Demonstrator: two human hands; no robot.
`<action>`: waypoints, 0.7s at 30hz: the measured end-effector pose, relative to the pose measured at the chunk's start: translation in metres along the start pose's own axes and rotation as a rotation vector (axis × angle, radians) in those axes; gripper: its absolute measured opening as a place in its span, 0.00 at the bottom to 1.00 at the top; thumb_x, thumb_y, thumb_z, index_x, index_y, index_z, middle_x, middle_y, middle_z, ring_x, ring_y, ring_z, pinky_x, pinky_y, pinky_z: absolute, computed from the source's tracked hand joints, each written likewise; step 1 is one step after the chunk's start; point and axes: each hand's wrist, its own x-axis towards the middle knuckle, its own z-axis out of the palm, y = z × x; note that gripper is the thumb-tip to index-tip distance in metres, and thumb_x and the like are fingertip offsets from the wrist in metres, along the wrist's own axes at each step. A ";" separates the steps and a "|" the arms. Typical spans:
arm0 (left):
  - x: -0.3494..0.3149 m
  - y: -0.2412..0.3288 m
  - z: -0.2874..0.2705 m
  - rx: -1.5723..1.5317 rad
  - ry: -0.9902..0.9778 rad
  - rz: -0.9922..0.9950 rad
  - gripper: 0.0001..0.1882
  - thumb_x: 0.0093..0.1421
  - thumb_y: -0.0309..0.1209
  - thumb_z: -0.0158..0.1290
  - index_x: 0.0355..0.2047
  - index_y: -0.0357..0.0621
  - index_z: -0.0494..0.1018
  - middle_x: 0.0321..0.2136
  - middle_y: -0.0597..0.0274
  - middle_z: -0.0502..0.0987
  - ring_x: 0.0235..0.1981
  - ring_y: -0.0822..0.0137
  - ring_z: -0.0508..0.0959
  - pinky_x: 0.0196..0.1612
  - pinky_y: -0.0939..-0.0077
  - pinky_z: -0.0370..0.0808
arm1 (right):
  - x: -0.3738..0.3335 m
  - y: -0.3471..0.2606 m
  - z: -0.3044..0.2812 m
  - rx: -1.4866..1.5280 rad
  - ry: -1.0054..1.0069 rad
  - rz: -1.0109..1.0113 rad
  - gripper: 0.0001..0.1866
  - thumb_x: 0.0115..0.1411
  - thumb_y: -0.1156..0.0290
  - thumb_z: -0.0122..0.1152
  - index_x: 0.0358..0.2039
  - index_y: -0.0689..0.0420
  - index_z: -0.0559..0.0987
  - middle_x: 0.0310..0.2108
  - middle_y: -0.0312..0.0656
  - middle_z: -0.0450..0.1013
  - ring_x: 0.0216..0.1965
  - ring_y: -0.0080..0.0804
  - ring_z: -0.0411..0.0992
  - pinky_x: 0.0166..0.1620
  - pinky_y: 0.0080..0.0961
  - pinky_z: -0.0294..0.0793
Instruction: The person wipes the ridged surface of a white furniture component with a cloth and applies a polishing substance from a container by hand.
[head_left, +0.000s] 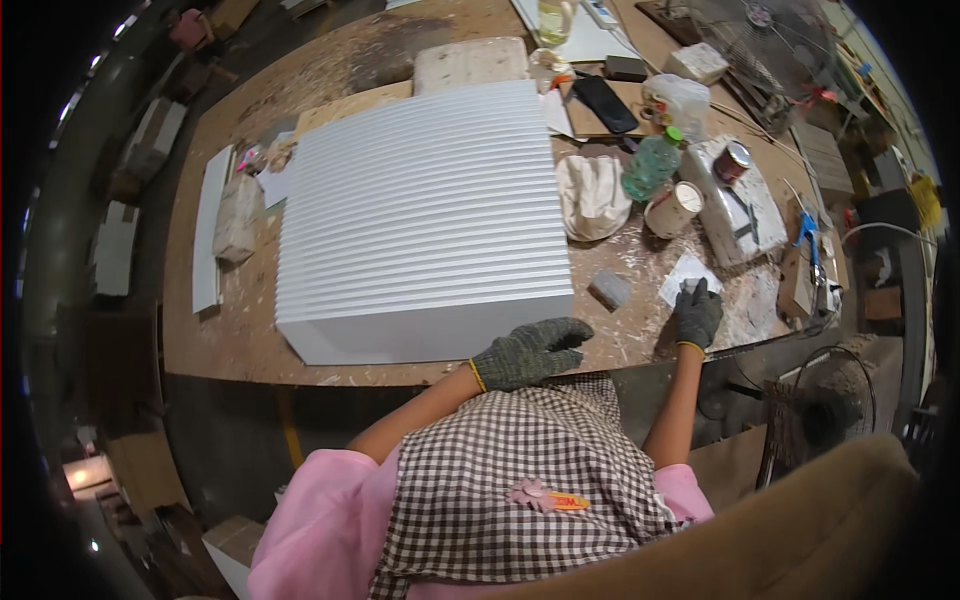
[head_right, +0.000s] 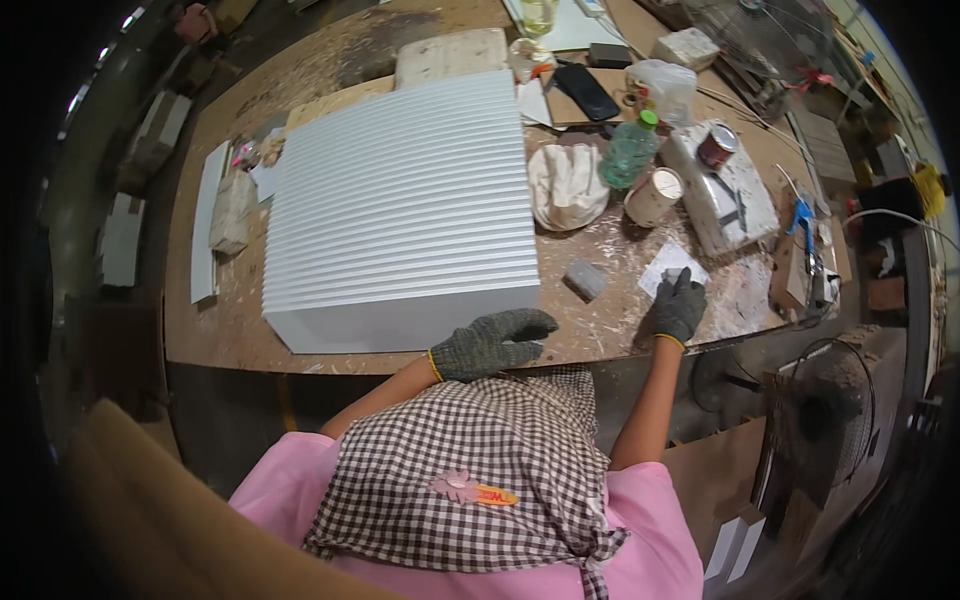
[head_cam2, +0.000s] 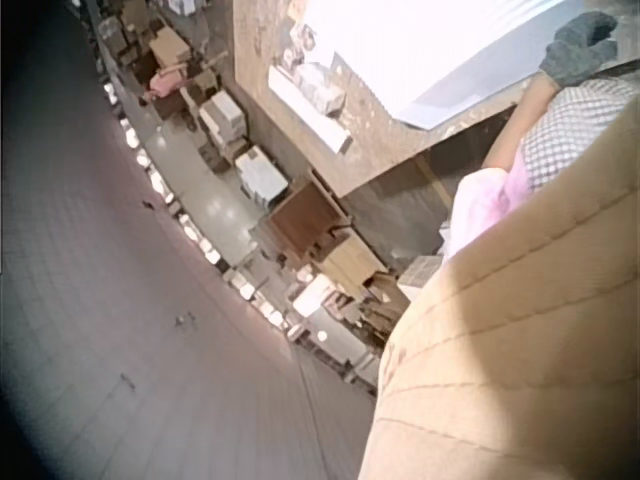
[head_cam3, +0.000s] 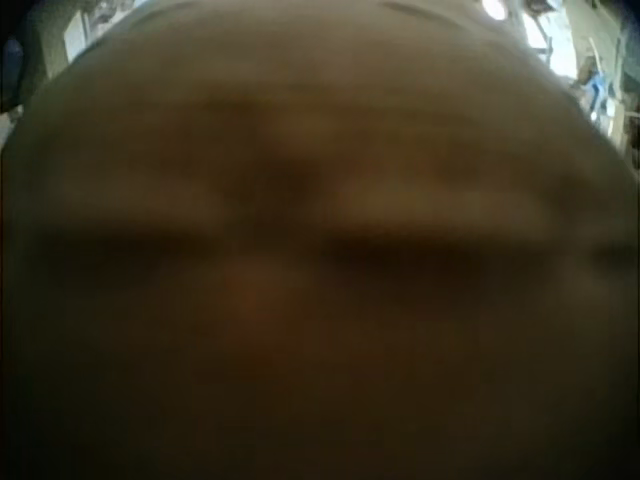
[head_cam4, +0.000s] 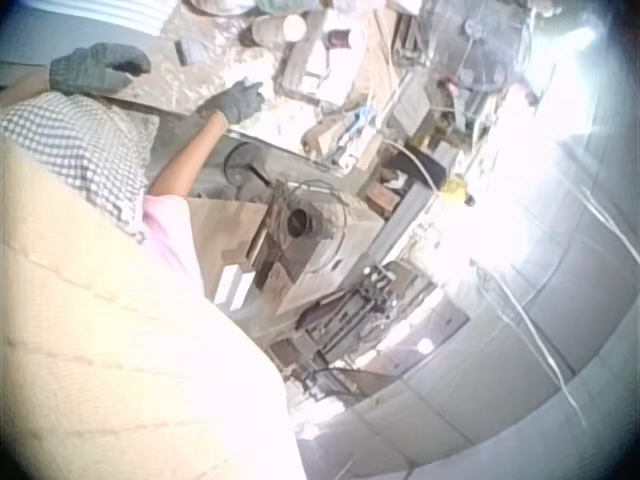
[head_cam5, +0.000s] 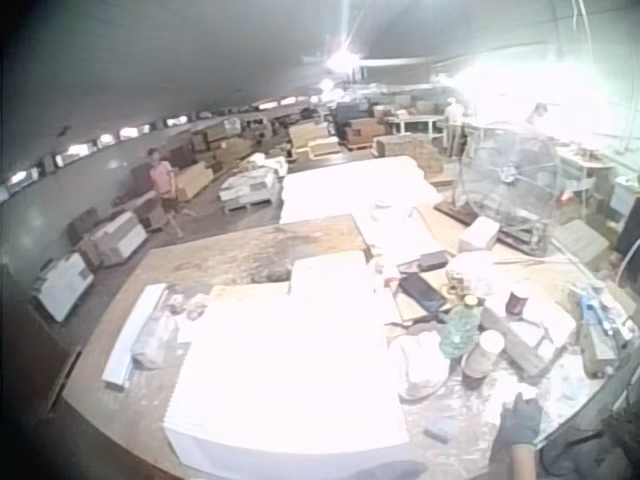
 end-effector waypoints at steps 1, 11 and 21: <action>-0.003 0.001 -0.001 0.063 -0.003 -0.007 0.28 0.69 0.41 0.56 0.64 0.40 0.69 0.60 0.48 0.75 0.62 0.57 0.75 0.66 0.62 0.71 | 0.005 -0.003 0.001 0.064 0.137 -0.053 0.30 0.58 0.53 0.66 0.60 0.50 0.78 0.47 0.58 0.76 0.46 0.59 0.75 0.49 0.51 0.76; -0.081 -0.018 -0.041 0.000 0.300 0.110 0.20 0.70 0.32 0.54 0.60 0.39 0.74 0.54 0.54 0.79 0.55 0.62 0.79 0.60 0.66 0.75 | 0.039 0.045 0.009 0.699 -0.218 0.119 0.26 0.72 0.58 0.56 0.63 0.63 0.75 0.60 0.55 0.75 0.59 0.45 0.75 0.61 0.35 0.71; -0.304 -0.222 -0.235 0.254 1.524 -0.064 0.25 0.70 0.30 0.55 0.65 0.35 0.67 0.64 0.53 0.70 0.64 0.62 0.70 0.67 0.67 0.67 | -0.043 -0.116 -0.036 2.114 -0.314 0.358 0.27 0.73 0.48 0.52 0.64 0.52 0.72 0.54 0.42 0.78 0.54 0.42 0.77 0.58 0.41 0.75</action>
